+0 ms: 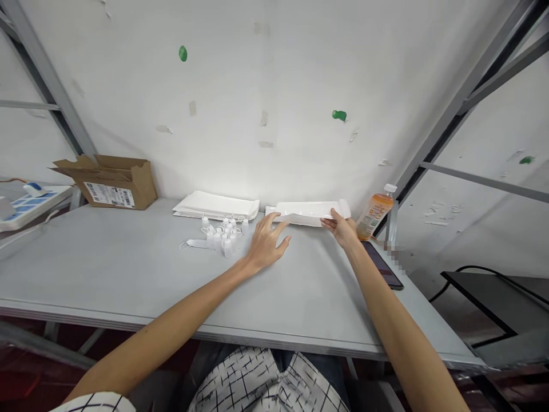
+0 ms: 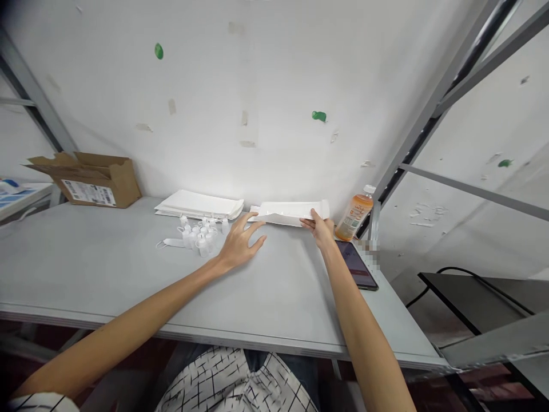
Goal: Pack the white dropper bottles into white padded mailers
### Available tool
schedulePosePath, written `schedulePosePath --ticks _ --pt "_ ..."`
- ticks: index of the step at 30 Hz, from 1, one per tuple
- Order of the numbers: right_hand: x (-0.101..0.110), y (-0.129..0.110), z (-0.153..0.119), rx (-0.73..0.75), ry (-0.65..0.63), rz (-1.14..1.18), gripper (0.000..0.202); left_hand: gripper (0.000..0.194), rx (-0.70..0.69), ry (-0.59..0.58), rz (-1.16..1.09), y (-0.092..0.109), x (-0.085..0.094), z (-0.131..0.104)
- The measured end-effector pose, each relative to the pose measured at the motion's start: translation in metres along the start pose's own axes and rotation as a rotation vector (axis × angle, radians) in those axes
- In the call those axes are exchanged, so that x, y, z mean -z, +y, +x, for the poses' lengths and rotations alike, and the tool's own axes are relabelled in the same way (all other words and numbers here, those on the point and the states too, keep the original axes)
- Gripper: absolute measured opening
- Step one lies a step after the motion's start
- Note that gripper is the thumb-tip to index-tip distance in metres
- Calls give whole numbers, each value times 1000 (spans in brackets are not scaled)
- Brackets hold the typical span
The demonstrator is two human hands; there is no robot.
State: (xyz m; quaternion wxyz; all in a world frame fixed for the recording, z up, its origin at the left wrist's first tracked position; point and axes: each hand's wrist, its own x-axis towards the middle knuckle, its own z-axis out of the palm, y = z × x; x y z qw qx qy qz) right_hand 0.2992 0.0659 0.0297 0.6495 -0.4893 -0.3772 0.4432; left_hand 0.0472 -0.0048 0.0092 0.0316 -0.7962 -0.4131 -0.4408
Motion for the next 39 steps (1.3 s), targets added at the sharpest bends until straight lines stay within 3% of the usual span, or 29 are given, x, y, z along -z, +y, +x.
schedulePosePath --ticks 3,8,12,15,19,22,25,28,31,34,39 --pt "-10 17 9 -63 -22 37 43 23 -12 -23 5 -2 -2 -1" --pt "-9 35 10 -174 -16 22 23 20 -35 -9 -3 1 8 6" --pt "-4 30 4 -175 -29 -133 11 23 -23 103 21 -13 39 29" --pt "-2 24 -2 -119 -59 -279 7 26 63 85 50 -50 72 55" --pt "-1 23 -14 67 -186 -475 10 26 191 -209 160 -122 107 81" --pt "0 26 -23 224 -303 -666 13 39 266 -519 244 -170 117 85" --pt "-1 27 -29 325 -392 -840 18 67 384 -763 291 -199 117 81" --pt "-3 27 -32 415 -434 -937 21 66 418 -842 277 -214 117 76" --pt "-4 27 -31 425 -445 -943 21 52 416 -762 242 -219 118 76" --pt "-2 25 -30 402 -434 -922 22 45 431 -542 312 -213 118 80" --pt "3 15 -28 391 -378 -838 23 43 323 -144 482 -176 119 98"
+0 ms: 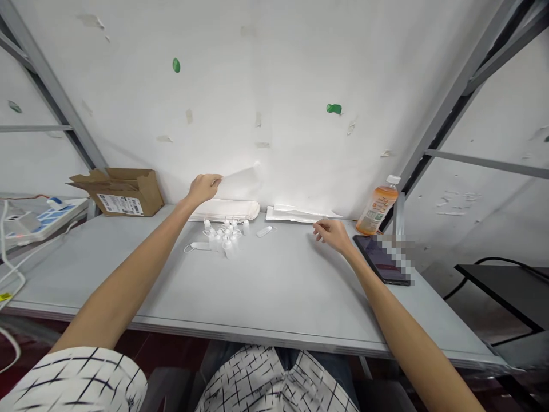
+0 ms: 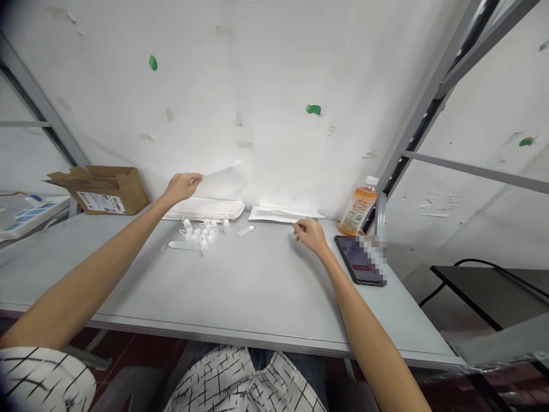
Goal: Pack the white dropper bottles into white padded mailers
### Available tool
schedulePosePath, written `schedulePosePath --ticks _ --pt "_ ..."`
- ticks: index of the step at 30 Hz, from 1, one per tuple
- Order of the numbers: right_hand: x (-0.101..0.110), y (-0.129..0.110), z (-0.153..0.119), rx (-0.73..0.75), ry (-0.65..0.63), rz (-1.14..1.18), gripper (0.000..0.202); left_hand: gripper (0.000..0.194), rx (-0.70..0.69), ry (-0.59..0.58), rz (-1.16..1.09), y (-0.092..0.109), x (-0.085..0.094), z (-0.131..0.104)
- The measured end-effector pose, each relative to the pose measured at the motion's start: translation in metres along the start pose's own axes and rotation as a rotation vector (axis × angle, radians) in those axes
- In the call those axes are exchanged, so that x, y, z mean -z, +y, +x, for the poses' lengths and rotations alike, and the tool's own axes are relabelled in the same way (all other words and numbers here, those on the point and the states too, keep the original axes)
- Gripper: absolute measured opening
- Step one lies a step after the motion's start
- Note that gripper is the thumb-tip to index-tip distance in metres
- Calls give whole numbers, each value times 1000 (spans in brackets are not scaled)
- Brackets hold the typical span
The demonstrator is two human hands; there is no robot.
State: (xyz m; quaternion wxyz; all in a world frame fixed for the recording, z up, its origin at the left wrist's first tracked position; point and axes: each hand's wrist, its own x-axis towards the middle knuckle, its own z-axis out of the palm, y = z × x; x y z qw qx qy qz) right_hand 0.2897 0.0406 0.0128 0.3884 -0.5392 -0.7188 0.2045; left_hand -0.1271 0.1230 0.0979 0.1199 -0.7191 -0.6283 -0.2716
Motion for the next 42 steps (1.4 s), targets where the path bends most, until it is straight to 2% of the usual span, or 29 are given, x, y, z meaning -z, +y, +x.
schedulePosePath --ticks 5,7,9,11,15,18,20,24,28,33,36,39,42 --pt "7 0 2 -27 107 78 24 41 -218 248 25 60 35 -2" --pt "-2 -3 3 13 111 -33 21 41 -277 323 6 81 48 -4" --pt "-19 -12 6 94 75 -212 17 40 -301 357 -15 96 56 -4" --pt "-43 -25 9 183 -39 -330 28 38 -307 359 -23 105 59 -5" --pt "-90 -55 17 362 -280 -404 46 37 -294 328 -15 112 56 -8" --pt "-108 -70 19 423 -360 -475 45 37 -271 308 -16 113 51 -12" --pt "-109 -74 18 426 -363 -536 40 38 -262 289 -18 113 48 -14" --pt "-88 -65 4 404 -350 -636 31 37 -279 241 -34 122 43 -18" --pt "-47 -42 -12 318 -295 -668 29 37 -308 176 -32 150 35 -28" --pt "3 -23 -17 -12 -78 -760 29 35 -355 15 -21 200 18 -60" --pt "23 -19 -15 -142 104 -809 35 33 -391 -89 -33 219 2 -83" --pt "37 -11 -14 -212 255 -771 36 32 -438 -160 -39 220 -17 -102" --pt "49 0 -13 -230 323 -670 30 29 -488 -266 -3 206 -34 -117"
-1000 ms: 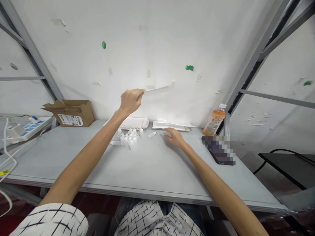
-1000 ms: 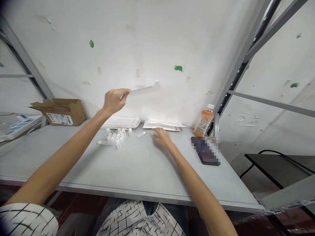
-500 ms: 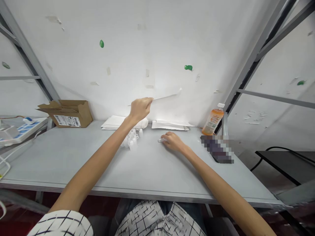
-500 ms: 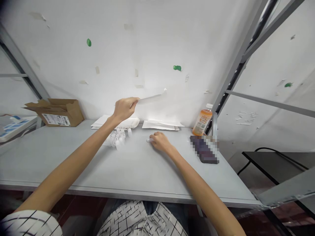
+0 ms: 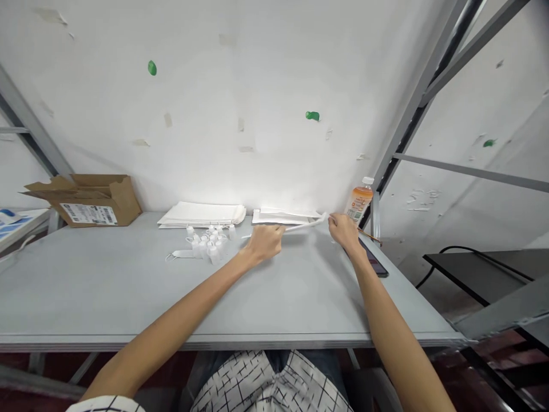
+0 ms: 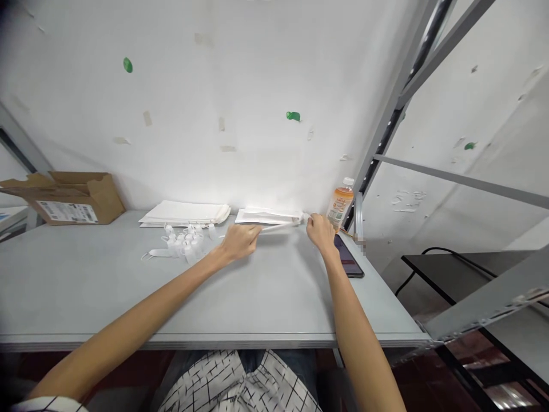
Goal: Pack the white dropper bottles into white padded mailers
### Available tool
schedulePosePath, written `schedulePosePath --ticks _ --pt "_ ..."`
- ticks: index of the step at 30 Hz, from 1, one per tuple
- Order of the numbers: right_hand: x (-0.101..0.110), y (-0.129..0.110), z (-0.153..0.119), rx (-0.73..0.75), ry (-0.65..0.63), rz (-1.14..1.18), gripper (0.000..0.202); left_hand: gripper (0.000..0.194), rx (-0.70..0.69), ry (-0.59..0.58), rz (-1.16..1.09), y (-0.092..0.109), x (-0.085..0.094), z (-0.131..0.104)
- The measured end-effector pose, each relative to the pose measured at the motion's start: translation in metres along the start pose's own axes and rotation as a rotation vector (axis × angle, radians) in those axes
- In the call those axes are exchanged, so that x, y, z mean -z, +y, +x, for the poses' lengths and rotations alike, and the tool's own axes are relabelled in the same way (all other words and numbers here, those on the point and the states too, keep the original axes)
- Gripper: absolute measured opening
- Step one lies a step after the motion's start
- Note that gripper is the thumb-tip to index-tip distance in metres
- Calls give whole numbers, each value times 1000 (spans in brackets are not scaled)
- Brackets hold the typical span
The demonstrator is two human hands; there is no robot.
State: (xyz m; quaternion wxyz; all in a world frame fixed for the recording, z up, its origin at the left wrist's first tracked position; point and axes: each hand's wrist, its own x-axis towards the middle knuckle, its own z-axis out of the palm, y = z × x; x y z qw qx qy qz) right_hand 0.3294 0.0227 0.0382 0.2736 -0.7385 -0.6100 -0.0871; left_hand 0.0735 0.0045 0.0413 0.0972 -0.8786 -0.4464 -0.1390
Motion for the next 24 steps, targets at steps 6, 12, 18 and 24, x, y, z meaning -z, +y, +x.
schedulePosePath --ticks 6,12,18,24 --pt "4 16 4 -34 -117 469 25 40 -178 -83 -112 -7 -25 -22" --pt "-2 19 -8 192 -420 540 35 60 -103 -39 -229 -12 -50 -15" --pt "-3 23 -10 191 -423 461 29 69 -39 -167 -338 -19 -58 -9" --pt "3 26 -10 107 -529 531 21 52 -24 -87 -337 -17 -57 -8"
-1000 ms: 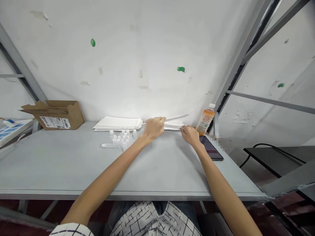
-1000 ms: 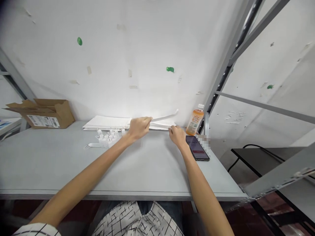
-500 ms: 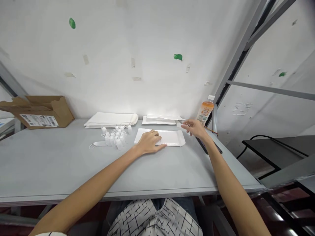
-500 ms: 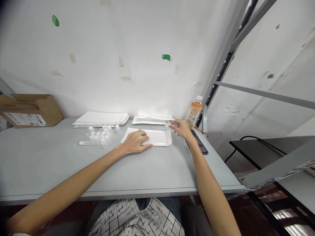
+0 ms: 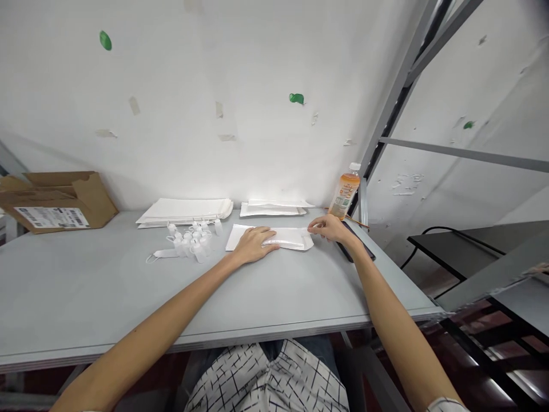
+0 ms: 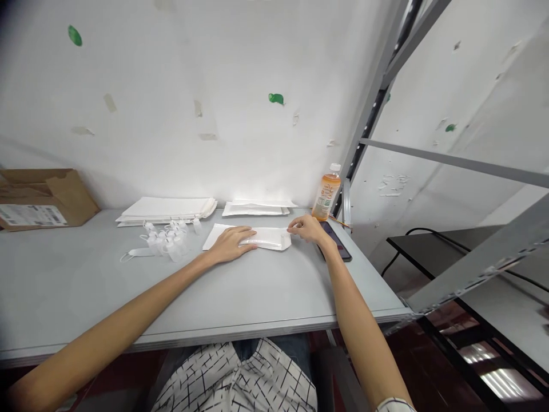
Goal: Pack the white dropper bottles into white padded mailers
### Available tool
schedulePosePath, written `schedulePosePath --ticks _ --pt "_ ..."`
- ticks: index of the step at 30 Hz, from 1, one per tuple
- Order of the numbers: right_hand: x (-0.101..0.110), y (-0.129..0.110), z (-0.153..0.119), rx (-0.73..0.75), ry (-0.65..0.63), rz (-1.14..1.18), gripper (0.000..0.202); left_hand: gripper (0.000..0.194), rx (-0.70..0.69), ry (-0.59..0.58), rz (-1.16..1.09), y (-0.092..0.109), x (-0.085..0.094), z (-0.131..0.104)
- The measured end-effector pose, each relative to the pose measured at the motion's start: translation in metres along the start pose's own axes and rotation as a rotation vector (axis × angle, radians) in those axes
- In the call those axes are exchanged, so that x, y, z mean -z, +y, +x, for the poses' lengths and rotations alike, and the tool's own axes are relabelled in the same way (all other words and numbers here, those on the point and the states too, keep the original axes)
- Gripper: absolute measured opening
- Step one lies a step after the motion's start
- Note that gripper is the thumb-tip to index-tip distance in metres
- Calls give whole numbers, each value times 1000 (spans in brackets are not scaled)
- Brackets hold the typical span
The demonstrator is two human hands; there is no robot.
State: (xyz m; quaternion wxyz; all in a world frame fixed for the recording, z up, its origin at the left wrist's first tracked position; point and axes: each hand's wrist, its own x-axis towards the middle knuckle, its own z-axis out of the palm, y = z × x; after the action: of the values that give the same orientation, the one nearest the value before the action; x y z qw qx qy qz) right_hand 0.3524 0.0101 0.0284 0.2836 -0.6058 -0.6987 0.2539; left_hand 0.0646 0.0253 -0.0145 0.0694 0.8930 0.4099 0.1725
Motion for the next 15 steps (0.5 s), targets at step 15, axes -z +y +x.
schedulePosePath --ticks 15 --pt "-16 -18 -4 -89 -119 264 30 40 -13 141 33 6 -3 -5"
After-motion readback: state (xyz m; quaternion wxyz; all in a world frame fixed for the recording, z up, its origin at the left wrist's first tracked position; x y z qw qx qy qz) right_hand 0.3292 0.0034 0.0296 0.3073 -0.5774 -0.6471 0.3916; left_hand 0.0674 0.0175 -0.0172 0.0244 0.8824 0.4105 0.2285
